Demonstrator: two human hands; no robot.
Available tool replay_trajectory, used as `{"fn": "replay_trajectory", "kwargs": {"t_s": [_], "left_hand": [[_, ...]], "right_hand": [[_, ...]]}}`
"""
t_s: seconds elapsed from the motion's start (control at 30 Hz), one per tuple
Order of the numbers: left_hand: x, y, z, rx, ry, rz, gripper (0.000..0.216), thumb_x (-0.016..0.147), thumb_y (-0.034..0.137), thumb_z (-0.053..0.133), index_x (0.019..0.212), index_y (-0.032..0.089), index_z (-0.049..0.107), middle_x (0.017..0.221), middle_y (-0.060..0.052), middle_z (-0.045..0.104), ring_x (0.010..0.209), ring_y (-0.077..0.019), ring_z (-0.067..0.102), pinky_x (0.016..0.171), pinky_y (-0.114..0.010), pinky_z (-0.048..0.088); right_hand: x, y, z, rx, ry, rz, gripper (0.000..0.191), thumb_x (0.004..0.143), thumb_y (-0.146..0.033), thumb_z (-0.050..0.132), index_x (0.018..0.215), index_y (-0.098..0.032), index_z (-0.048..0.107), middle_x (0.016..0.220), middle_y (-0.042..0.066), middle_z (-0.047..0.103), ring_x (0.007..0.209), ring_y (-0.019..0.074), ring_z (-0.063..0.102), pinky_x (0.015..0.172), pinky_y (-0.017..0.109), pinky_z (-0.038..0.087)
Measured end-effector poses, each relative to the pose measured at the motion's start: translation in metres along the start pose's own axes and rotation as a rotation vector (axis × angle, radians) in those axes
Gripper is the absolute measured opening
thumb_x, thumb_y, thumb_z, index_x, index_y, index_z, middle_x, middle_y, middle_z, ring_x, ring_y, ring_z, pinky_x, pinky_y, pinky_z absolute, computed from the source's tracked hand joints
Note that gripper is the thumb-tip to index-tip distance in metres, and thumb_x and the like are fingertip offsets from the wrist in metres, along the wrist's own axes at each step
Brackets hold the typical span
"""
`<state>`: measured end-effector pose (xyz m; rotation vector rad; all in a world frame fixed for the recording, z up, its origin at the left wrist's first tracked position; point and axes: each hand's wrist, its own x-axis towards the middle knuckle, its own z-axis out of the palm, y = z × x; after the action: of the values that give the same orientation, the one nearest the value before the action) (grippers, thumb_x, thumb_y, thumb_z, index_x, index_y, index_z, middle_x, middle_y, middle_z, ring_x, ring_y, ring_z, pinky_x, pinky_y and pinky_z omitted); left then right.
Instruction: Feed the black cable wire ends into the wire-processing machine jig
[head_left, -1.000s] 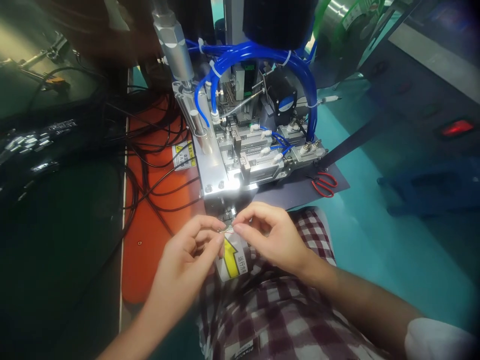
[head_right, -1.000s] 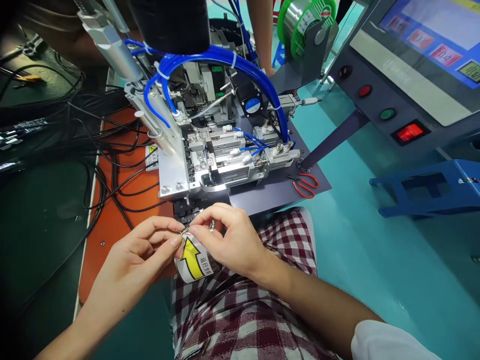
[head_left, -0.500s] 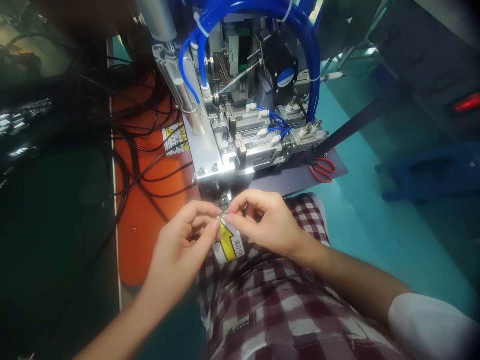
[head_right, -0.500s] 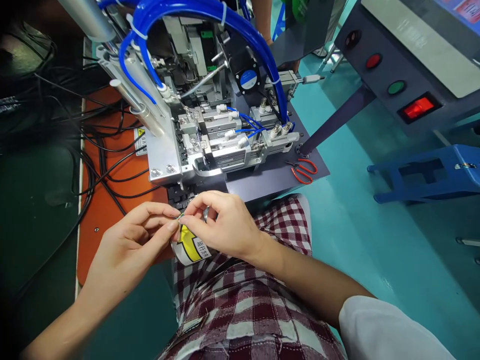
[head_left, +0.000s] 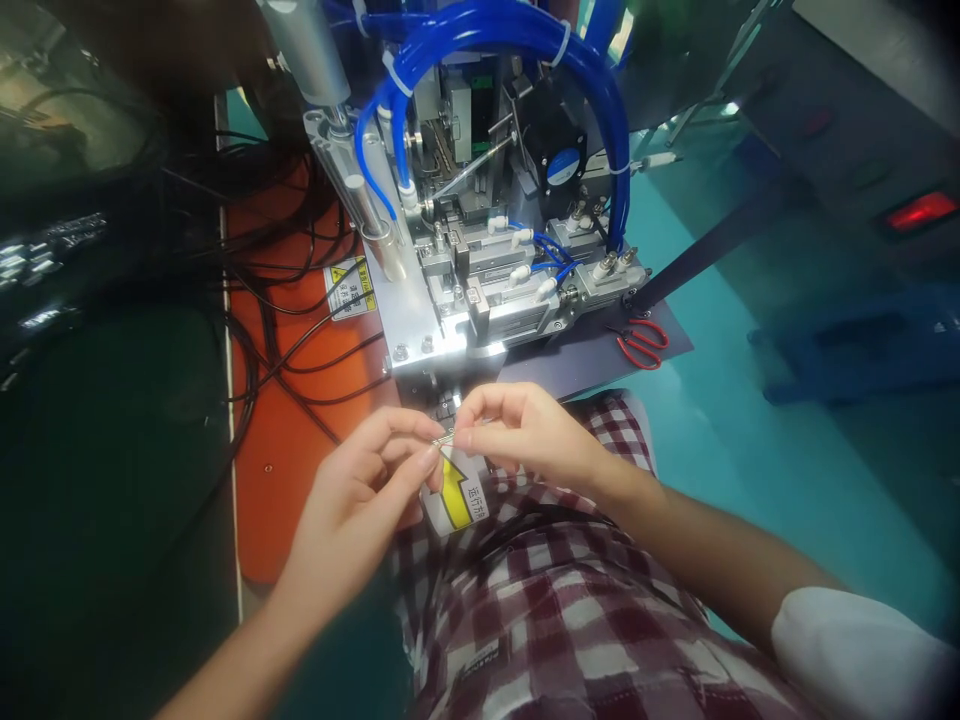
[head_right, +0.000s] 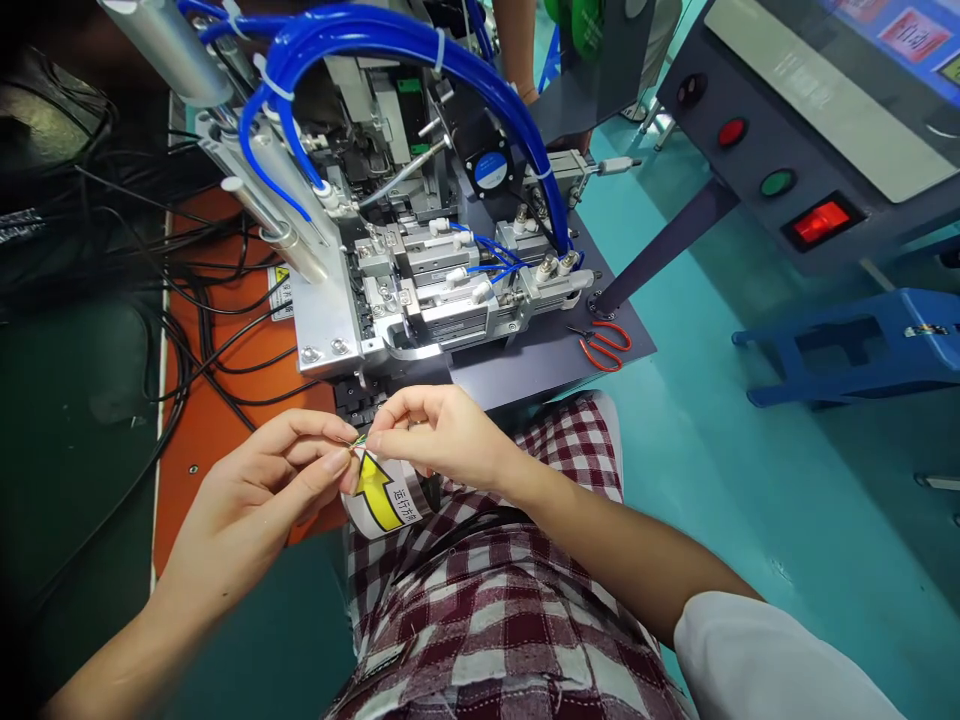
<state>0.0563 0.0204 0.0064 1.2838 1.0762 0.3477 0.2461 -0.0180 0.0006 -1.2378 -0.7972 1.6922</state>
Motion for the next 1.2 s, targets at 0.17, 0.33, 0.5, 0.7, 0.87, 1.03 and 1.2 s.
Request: {"fn": "replay_trajectory", "kwargs": {"t_s": [0.17,0.33,0.5,0.7,0.87,1.03,1.2], "left_hand": [[0.003,0.002,-0.003,0.030,-0.052,-0.018,0.036,0.081,0.053,0.067,0.098,0.022,0.060,0.064,0.000,0.059,0.059,-0.0148,0.055,0.051,-0.023,0.050],[0.005,0.006,-0.003,0.020,-0.055,-0.050,0.036,0.079,0.051,0.071,0.098,0.023,0.059,0.060,0.003,0.055,0.056,-0.0126,0.049,0.051,-0.021,0.048],[0.004,0.007,-0.004,-0.078,-0.007,-0.117,0.040,0.077,0.049,0.073,0.105,0.026,0.056,0.063,0.004,0.056,0.055,-0.0113,0.047,0.049,-0.020,0.047],[0.005,0.000,-0.006,-0.099,-0.029,-0.084,0.043,0.080,0.050,0.071,0.110,0.024,0.055,0.062,0.005,0.056,0.048,-0.0088,0.043,0.044,-0.018,0.042],[0.005,-0.001,-0.004,-0.030,-0.032,-0.022,0.036,0.085,0.049,0.065,0.110,0.025,0.055,0.063,0.005,0.056,0.048,-0.0085,0.044,0.045,-0.018,0.040],[0.006,0.000,0.001,0.050,-0.004,0.069,0.027,0.088,0.040,0.062,0.108,0.023,0.057,0.062,0.005,0.057,0.061,-0.0122,0.054,0.057,-0.021,0.048],[0.005,-0.004,0.003,0.068,0.021,0.115,0.025,0.090,0.038,0.060,0.110,0.023,0.057,0.063,0.005,0.057,0.059,-0.0107,0.053,0.057,-0.020,0.047]], "right_hand": [[0.006,-0.004,-0.004,0.007,-0.080,0.044,0.006,0.075,-0.016,0.066,0.070,-0.014,0.063,0.055,-0.007,0.058,0.040,0.0024,0.034,0.040,0.019,0.023],[0.010,-0.007,-0.005,-0.043,-0.091,-0.049,0.007,0.074,-0.010,0.067,0.070,-0.013,0.062,0.064,-0.004,0.061,0.055,0.0051,0.050,0.052,0.018,0.037],[0.008,-0.001,-0.004,-0.066,-0.100,-0.040,0.010,0.083,-0.023,0.065,0.082,-0.014,0.061,0.067,-0.005,0.059,0.043,0.0027,0.037,0.041,0.018,0.028],[-0.002,0.013,0.001,-0.348,0.168,-0.369,0.008,0.086,-0.020,0.063,0.092,-0.015,0.066,0.080,0.000,0.064,0.048,0.0044,0.041,0.044,0.020,0.034],[-0.009,0.015,0.005,-0.696,0.275,-0.767,0.007,0.086,-0.013,0.066,0.092,-0.015,0.069,0.085,0.003,0.066,0.062,0.0085,0.054,0.055,0.020,0.046],[-0.009,0.012,0.003,-1.090,0.287,-0.935,0.014,0.093,-0.014,0.059,0.085,-0.016,0.070,0.083,0.004,0.069,0.066,0.0098,0.059,0.059,0.022,0.043],[-0.005,0.017,-0.001,-1.352,0.363,-1.096,0.022,0.095,-0.017,0.054,0.078,-0.019,0.067,0.077,0.000,0.070,0.054,0.0083,0.049,0.054,0.027,0.033]]}}
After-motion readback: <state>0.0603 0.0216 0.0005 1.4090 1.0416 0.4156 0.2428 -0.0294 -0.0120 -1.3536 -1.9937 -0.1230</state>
